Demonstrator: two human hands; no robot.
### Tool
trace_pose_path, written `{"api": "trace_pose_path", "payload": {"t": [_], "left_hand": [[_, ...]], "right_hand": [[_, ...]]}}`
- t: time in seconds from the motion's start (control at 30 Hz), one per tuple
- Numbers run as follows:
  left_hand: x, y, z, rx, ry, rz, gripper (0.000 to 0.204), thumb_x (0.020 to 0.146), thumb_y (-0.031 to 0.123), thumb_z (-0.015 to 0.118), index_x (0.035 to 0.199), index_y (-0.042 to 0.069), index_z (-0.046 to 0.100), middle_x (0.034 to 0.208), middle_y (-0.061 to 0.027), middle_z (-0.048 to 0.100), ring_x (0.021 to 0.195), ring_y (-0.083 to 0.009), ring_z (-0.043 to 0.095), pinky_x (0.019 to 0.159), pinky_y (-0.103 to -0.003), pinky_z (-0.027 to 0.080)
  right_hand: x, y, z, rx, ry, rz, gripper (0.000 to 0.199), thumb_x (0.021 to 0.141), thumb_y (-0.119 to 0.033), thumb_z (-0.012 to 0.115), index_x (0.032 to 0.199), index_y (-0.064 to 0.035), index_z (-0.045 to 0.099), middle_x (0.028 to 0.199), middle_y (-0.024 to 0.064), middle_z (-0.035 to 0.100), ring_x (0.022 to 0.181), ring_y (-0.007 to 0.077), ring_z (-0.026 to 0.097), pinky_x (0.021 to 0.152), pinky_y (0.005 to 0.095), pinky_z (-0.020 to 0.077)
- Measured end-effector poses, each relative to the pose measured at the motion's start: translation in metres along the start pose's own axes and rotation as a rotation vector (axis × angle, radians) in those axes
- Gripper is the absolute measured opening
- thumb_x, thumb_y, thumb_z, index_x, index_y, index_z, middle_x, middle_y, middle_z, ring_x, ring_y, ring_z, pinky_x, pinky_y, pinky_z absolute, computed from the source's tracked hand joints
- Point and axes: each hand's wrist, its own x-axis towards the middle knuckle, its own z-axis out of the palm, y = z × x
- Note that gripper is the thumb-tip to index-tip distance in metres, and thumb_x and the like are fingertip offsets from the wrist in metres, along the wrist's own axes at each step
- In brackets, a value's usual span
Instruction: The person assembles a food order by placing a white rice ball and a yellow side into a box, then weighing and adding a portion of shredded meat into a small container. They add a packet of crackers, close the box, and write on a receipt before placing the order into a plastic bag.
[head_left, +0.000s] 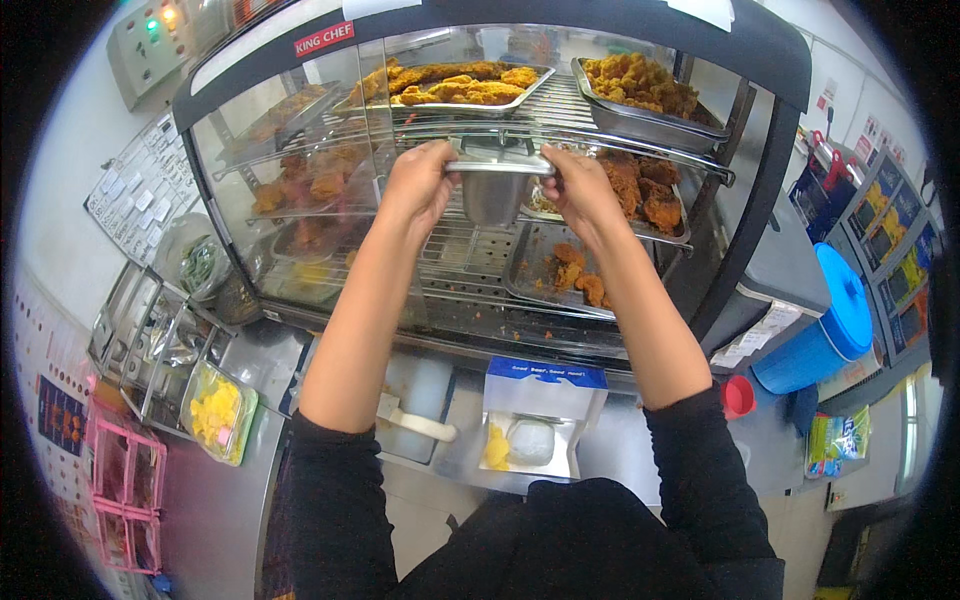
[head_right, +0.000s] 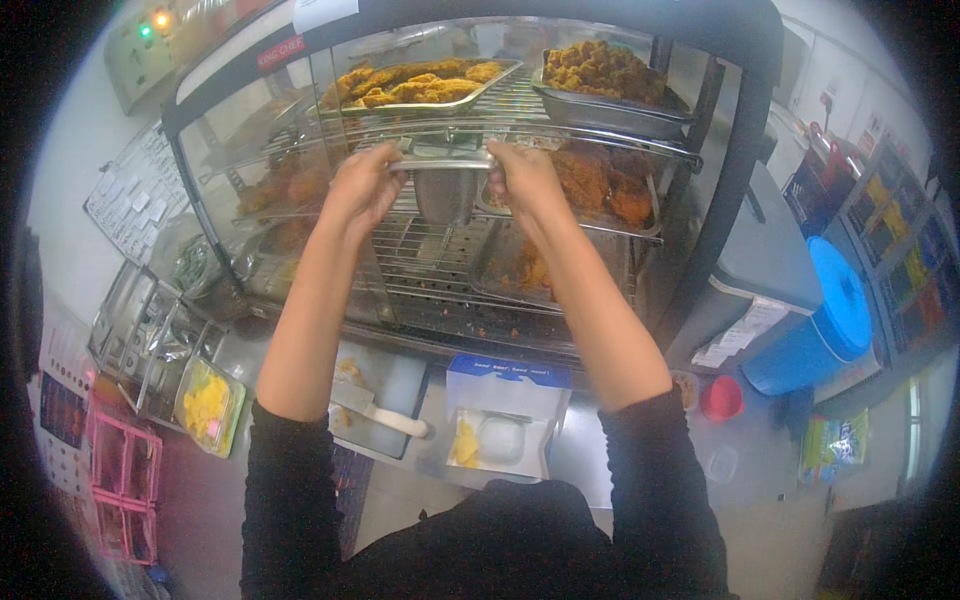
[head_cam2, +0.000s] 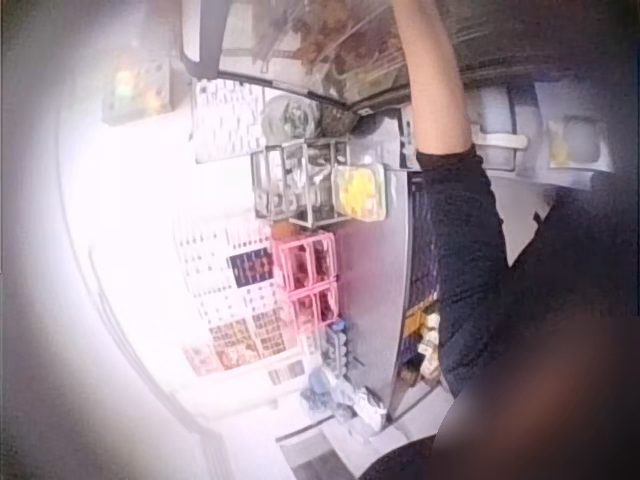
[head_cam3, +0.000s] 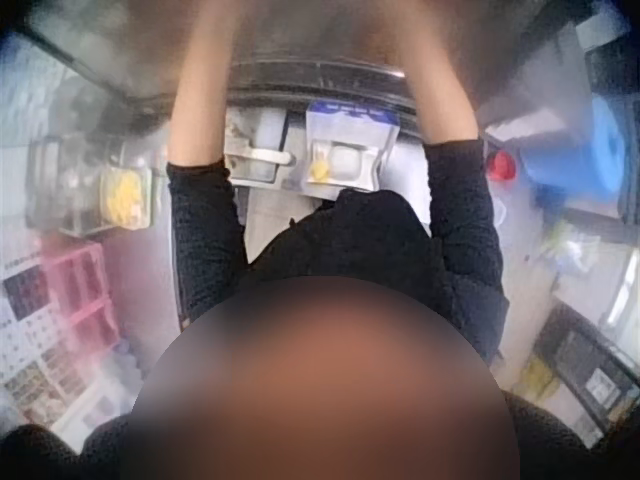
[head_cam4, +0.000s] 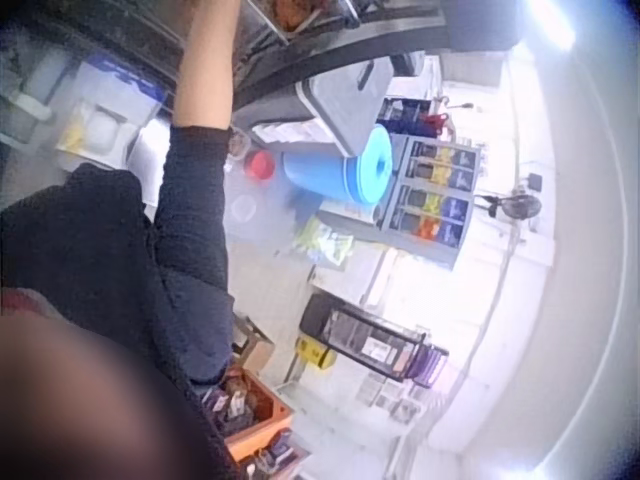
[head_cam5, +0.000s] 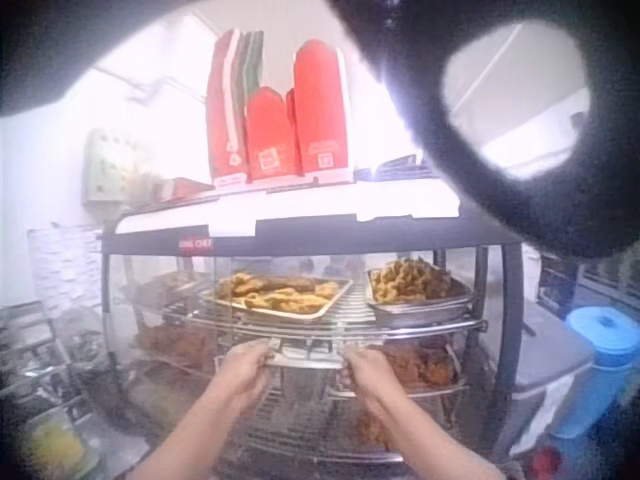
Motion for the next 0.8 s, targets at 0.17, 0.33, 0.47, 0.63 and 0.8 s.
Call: {"api": "trace_pose_path", "payload": {"t": [0.17,0.33,0.47,0.63,0.8], "left_hand": [[-0.026,-0.009,-0.021,0.642,0.115,0.436,0.051,0.079,0.012,0.057,0.120,-0.009,0.038,0.106,-0.0165,0.048,0.101,-0.0262,0.048,0.091,-0.035,0.038],[-0.049,-0.040,-0.060,1.172,0.427,0.597,0.063,0.068,0.013,0.058,0.126,0.001,0.035,0.116,-0.0202,0.038,0.113,-0.0344,0.035,0.098,-0.042,0.026],[-0.043,-0.043,-0.068,1.063,0.401,0.628,0.060,0.066,0.006,0.056,0.122,0.000,0.038,0.109,-0.0164,0.041,0.098,-0.0289,0.045,0.090,-0.039,0.035],[-0.050,-0.044,-0.046,1.051,0.388,0.652,0.057,0.065,0.004,0.054,0.120,-0.001,0.041,0.103,-0.0150,0.043,0.090,-0.0260,0.046,0.085,-0.037,0.038],[-0.065,-0.061,0.000,1.073,0.210,0.698,0.058,0.065,0.003,0.054,0.121,-0.001,0.040,0.100,-0.0145,0.043,0.090,-0.0242,0.045,0.084,-0.035,0.037]], "right_hand": [[0.028,0.016,0.012,0.184,0.061,-0.009,0.007,0.083,-0.006,0.058,0.081,-0.0013,0.053,0.073,0.0045,0.050,0.057,0.0111,0.042,0.047,0.0221,0.0349],[0.049,0.028,0.013,0.244,0.032,-0.021,0.005,0.082,-0.005,0.059,0.080,-0.0042,0.054,0.069,0.0045,0.049,0.055,0.0111,0.043,0.047,0.0220,0.0357],[0.063,0.041,0.014,0.150,0.097,-0.093,0.007,0.079,-0.009,0.062,0.080,-0.0024,0.060,0.074,0.0046,0.059,0.059,0.0119,0.049,0.051,0.0251,0.0406],[0.062,0.038,0.012,-0.077,0.098,0.017,0.013,0.087,-0.016,0.054,0.089,-0.0043,0.060,0.078,0.0016,0.059,0.061,0.0083,0.046,0.054,0.0213,0.0408],[-0.043,0.027,-0.028,-0.291,0.106,-0.337,0.024,0.090,-0.021,0.049,0.101,-0.0026,0.059,0.080,0.0022,0.061,0.063,0.0091,0.050,0.059,0.0215,0.0423]]}}
